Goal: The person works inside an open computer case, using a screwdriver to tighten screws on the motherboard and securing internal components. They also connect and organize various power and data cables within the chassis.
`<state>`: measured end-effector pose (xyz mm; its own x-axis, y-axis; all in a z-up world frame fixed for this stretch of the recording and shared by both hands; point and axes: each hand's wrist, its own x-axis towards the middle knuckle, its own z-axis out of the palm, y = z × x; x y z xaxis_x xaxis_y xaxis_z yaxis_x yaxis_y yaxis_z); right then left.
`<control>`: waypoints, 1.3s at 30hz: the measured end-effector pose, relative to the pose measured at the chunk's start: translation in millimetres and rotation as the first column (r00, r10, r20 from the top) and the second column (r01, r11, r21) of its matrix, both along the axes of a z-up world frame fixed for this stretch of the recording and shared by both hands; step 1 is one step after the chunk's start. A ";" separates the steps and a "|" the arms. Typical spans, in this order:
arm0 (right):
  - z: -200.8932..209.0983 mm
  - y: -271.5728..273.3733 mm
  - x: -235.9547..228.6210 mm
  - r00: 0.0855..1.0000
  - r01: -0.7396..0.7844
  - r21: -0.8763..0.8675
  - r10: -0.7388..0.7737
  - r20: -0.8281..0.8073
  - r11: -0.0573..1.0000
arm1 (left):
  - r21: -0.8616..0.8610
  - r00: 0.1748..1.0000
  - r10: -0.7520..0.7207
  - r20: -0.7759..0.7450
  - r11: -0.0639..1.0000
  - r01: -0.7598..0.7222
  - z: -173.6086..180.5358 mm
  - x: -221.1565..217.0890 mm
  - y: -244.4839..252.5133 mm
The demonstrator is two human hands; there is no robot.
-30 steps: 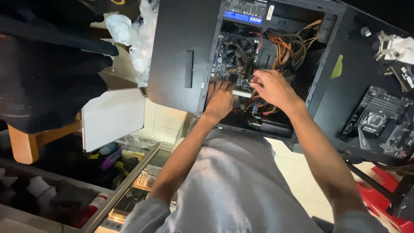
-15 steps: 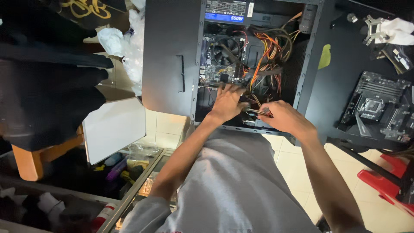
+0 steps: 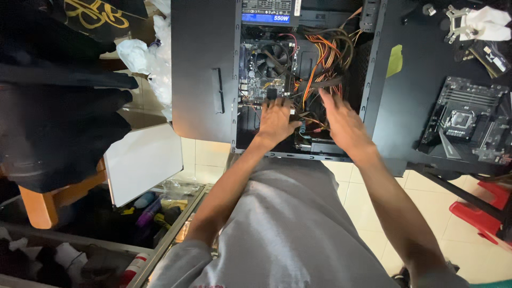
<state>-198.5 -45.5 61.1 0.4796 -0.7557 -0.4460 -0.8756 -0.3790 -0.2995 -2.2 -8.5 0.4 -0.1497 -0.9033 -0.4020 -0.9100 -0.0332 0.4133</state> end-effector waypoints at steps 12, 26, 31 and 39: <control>-57.8 17.4 7.2 0.985 -0.161 -0.497 0.167 -0.033 0.853 | 0.133 0.993 0.080 -0.083 0.989 -0.068 -15.9 22.2 -7.2; -50.6 -11.5 61.0 0.892 -0.020 0.033 0.003 0.451 0.999 | 0.125 0.994 0.103 -0.041 0.987 -0.097 -23.1 30.8 -6.9; -93.6 -27.8 73.6 0.962 -0.014 0.096 -0.013 0.273 0.995 | 0.176 0.990 -0.007 0.140 0.984 -0.018 -42.8 33.9 -0.4; -109.7 -42.6 100.4 0.981 -0.184 0.051 0.187 -0.054 0.982 | 0.221 0.984 -0.065 0.168 0.975 0.027 -15.3 49.7 6.5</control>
